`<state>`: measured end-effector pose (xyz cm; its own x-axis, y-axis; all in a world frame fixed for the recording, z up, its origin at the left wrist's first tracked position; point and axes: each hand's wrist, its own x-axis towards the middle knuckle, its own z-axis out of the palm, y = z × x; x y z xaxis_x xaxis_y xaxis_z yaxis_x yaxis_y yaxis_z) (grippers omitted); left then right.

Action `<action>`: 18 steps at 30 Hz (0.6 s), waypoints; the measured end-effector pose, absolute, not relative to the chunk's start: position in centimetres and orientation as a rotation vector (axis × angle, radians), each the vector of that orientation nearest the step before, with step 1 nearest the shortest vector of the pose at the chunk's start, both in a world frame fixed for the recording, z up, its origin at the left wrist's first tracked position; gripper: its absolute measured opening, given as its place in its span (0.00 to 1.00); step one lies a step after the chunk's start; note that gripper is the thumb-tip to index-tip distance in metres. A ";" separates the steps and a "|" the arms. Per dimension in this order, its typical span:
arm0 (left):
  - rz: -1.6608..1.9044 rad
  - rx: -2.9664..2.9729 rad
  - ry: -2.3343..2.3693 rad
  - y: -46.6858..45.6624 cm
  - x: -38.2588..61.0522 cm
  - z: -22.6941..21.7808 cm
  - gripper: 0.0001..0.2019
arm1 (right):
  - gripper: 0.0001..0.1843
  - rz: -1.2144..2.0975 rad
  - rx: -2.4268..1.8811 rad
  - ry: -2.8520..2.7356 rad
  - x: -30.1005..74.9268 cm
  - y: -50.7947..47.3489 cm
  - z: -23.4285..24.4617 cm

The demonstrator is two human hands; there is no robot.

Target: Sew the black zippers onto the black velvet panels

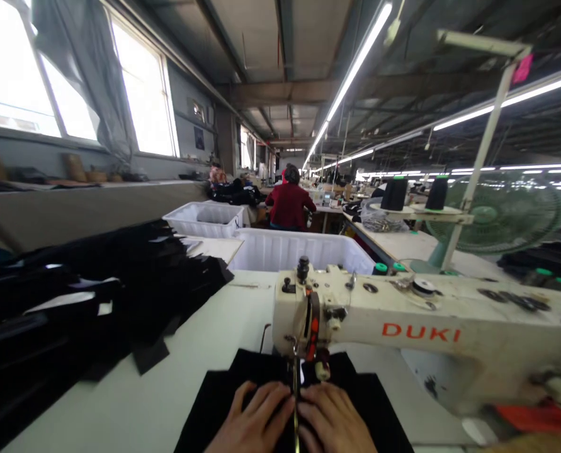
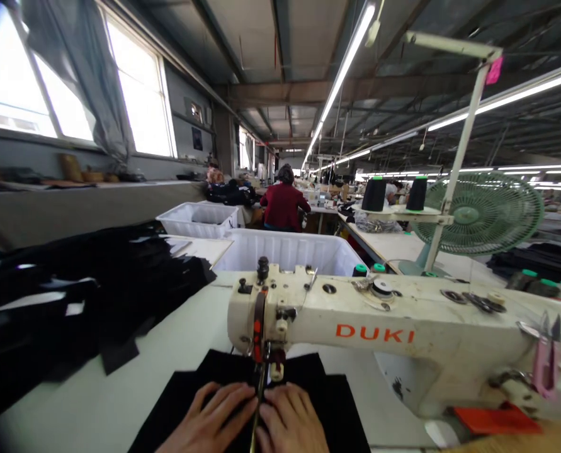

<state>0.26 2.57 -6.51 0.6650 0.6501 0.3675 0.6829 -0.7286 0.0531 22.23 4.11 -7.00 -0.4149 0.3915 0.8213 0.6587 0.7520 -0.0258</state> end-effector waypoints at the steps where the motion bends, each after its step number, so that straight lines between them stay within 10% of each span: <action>1: -0.562 -2.818 -1.167 2.0 0.3 -5.7 0.29 | 0.06 -0.275 -0.886 -2.113 22.3 3.5 -6.3; 18: -0.494 -2.863 -1.374 -0.3 1.2 -2.1 0.29 | 0.13 -0.172 -0.921 -2.237 22.5 2.3 -5.6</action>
